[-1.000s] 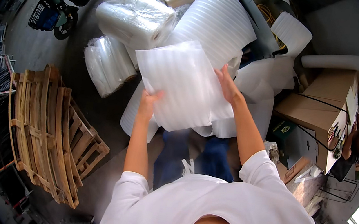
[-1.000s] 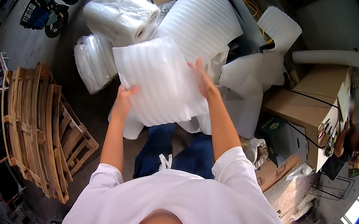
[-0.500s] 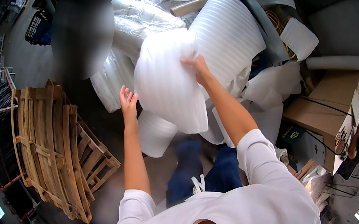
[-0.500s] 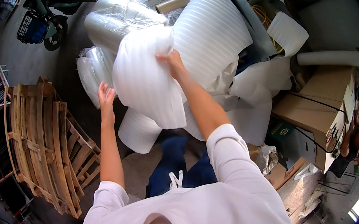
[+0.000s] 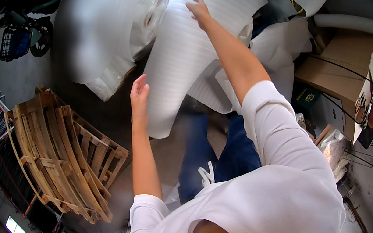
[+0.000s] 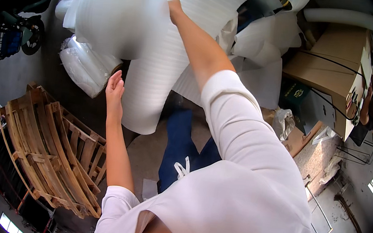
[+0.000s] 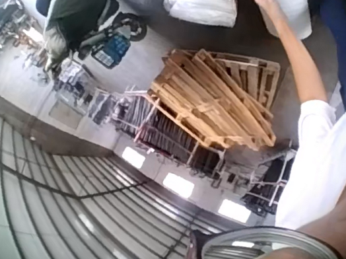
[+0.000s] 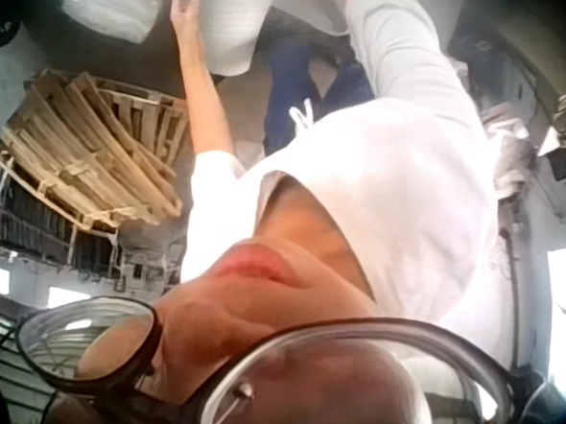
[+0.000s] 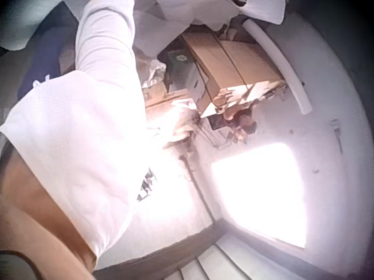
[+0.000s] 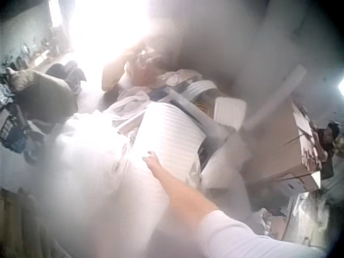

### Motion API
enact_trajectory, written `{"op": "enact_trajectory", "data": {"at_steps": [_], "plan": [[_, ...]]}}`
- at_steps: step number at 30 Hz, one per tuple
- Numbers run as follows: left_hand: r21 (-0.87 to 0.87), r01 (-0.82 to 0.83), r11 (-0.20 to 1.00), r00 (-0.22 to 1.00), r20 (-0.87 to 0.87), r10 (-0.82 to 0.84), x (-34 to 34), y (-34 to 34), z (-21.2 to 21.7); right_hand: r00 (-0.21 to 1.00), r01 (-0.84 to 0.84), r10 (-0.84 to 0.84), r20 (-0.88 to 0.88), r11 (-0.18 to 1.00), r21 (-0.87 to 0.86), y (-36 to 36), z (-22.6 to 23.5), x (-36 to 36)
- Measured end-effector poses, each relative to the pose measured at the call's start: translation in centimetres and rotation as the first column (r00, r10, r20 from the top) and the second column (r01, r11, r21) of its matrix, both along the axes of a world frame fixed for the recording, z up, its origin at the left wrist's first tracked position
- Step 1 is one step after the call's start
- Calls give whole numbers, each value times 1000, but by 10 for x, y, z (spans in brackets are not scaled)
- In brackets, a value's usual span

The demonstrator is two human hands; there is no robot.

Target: The person uses yellow-handled scissors to cut a large white sheet of bubble wrap into smaller pieces. They repeatedly lift, position, and cut the material, then fold and stack the cut pieces on the floor.

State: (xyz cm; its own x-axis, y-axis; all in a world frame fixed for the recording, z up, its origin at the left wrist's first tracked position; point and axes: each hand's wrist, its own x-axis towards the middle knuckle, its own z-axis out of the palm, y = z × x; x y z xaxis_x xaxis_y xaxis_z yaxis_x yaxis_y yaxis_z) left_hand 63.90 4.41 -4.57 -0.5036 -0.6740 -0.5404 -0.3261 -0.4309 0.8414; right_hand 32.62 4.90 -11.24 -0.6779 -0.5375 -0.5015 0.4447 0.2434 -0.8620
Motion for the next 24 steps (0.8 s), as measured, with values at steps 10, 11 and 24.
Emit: {"op": "enact_trajectory", "data": {"at_steps": [10,11,24], "plan": [[339,351,873,884,187,-428,-68,168,-90,846,-147,-355,398,563,814,500,-160,76],[348,381,857,867,189,-462,-77,186,-96,842,-157,-356,405,557,816,523,-163,79],[455,528,717,769,101,-631,-87,395,-171,805,-320,552,-218,713,624,456,-323,53]]}}
